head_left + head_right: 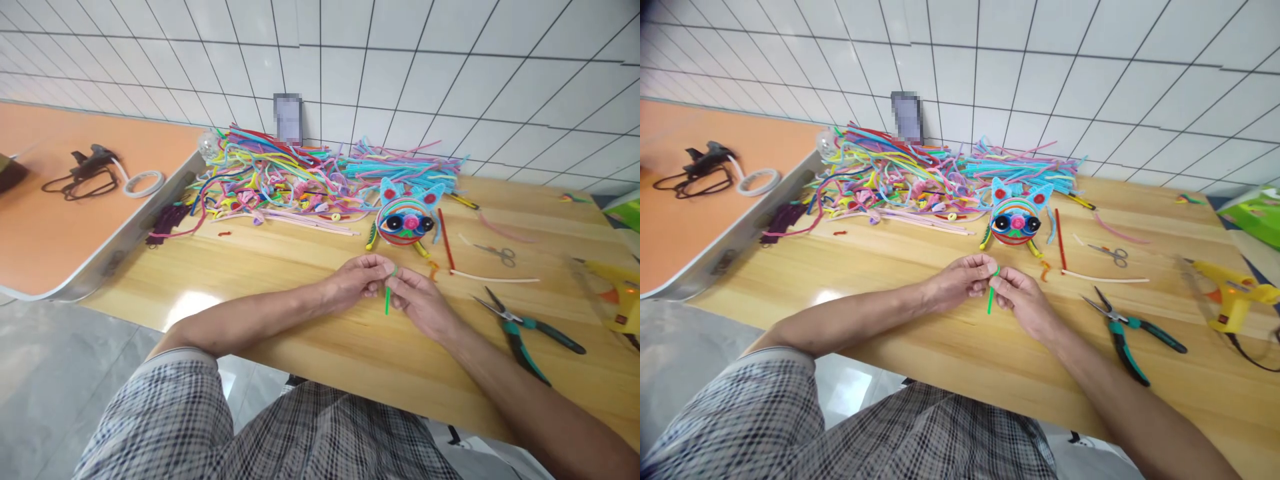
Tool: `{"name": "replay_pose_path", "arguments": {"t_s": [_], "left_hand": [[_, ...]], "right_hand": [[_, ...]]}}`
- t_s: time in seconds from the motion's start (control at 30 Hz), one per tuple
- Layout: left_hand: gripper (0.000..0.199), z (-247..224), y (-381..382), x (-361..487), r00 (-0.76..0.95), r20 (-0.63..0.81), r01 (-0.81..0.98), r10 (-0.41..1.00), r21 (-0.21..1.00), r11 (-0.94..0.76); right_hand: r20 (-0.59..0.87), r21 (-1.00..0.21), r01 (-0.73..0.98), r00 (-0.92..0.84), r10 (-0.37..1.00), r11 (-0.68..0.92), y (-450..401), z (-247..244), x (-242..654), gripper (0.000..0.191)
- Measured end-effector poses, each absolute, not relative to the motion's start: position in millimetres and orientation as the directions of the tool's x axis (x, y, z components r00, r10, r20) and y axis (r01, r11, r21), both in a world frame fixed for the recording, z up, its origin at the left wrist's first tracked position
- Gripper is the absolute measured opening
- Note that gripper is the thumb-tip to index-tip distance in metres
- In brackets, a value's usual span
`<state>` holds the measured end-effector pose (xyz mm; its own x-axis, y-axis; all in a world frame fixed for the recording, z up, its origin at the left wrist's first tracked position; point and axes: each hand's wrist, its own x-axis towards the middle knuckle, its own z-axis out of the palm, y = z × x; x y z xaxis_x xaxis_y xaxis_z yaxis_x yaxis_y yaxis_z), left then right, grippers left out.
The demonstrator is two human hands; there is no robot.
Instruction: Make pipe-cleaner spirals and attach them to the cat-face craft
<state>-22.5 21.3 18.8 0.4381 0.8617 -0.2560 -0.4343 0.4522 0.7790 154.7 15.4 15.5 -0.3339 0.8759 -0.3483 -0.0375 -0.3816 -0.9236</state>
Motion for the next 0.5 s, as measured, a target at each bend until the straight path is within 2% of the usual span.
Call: {"name": "replay_pose_path", "arguments": {"t_s": [0.17,0.37,0.5], "left_hand": [[0.067,17,25,-27,0.437,-0.240,-0.371,0.867,0.830,0.417],[0.060,20,42,-39,0.512,-0.094,-0.179,0.854,0.960,0.213],[0.057,20,42,-39,0.499,-0.122,-0.180,0.858,0.954,0.240]], "right_hand": [[-0.355,-0.919,-0.060,-0.301,0.885,-0.389,20,25,161,0.057],[-0.382,-0.910,-0.009,-0.371,0.847,-0.415,24,28,166,0.050],[-0.323,-0.943,0.049,-0.383,0.865,-0.330,23,26,166,0.048]]}}
